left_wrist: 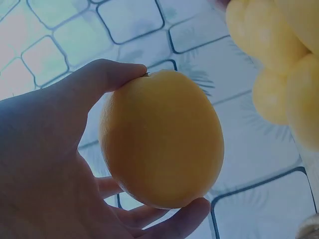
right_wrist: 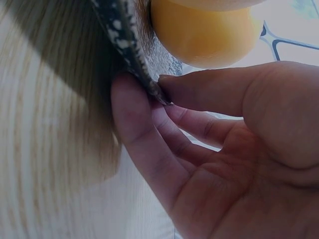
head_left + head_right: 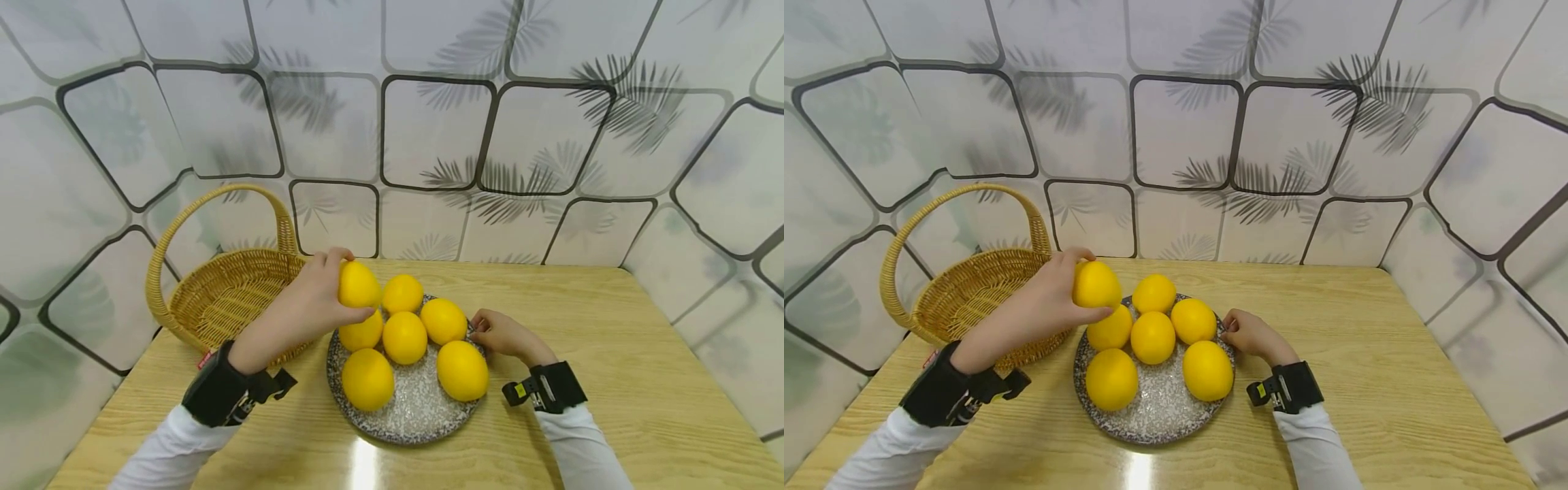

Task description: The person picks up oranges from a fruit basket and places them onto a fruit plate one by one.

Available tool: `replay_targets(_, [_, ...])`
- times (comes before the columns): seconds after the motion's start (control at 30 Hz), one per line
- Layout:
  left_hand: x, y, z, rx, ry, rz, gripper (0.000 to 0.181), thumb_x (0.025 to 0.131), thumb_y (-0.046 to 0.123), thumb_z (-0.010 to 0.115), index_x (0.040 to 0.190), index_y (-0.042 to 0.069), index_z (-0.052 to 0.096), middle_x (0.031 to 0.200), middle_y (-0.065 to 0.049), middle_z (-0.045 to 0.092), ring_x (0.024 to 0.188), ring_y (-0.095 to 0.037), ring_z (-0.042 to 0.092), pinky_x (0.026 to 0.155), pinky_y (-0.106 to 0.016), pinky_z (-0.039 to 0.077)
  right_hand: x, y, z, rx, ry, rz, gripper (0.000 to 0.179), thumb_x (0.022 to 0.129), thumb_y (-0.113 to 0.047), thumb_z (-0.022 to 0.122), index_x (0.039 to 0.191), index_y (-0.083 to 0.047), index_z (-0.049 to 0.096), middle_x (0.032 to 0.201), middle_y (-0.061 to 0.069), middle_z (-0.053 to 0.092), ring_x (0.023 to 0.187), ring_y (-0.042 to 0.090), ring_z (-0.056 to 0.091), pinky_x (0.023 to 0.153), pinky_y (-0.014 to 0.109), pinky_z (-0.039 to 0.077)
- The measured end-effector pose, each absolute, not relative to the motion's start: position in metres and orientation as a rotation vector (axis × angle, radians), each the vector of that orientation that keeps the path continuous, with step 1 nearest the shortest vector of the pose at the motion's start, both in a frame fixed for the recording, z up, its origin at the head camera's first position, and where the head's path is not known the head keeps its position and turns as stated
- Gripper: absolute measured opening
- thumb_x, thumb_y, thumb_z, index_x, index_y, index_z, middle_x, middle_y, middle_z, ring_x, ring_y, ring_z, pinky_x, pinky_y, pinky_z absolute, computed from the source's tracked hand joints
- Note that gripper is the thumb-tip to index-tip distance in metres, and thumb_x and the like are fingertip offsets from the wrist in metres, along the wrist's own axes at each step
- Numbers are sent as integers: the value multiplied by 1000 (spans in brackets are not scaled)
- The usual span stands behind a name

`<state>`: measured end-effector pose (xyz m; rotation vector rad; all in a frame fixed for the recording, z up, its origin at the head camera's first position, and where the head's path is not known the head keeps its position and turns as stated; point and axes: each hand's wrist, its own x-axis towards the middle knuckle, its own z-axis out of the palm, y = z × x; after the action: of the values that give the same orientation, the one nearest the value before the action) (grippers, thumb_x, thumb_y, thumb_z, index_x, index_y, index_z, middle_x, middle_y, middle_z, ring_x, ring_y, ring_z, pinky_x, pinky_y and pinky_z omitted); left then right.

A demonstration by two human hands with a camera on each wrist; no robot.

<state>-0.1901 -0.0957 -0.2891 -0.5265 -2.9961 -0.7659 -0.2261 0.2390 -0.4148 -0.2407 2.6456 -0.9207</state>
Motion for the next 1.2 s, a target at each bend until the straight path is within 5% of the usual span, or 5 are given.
replay_targets(1.2, [-136,-31,-336,-1058,-2871,-386,84,68,52,72,135,10,42,120,-16,58,89,-22,61,73,-34,58,-226,239,-413,-228,2636,-912,19,94,-11,56,108,2,55,102,24,64,75,20,59,66,32,51])
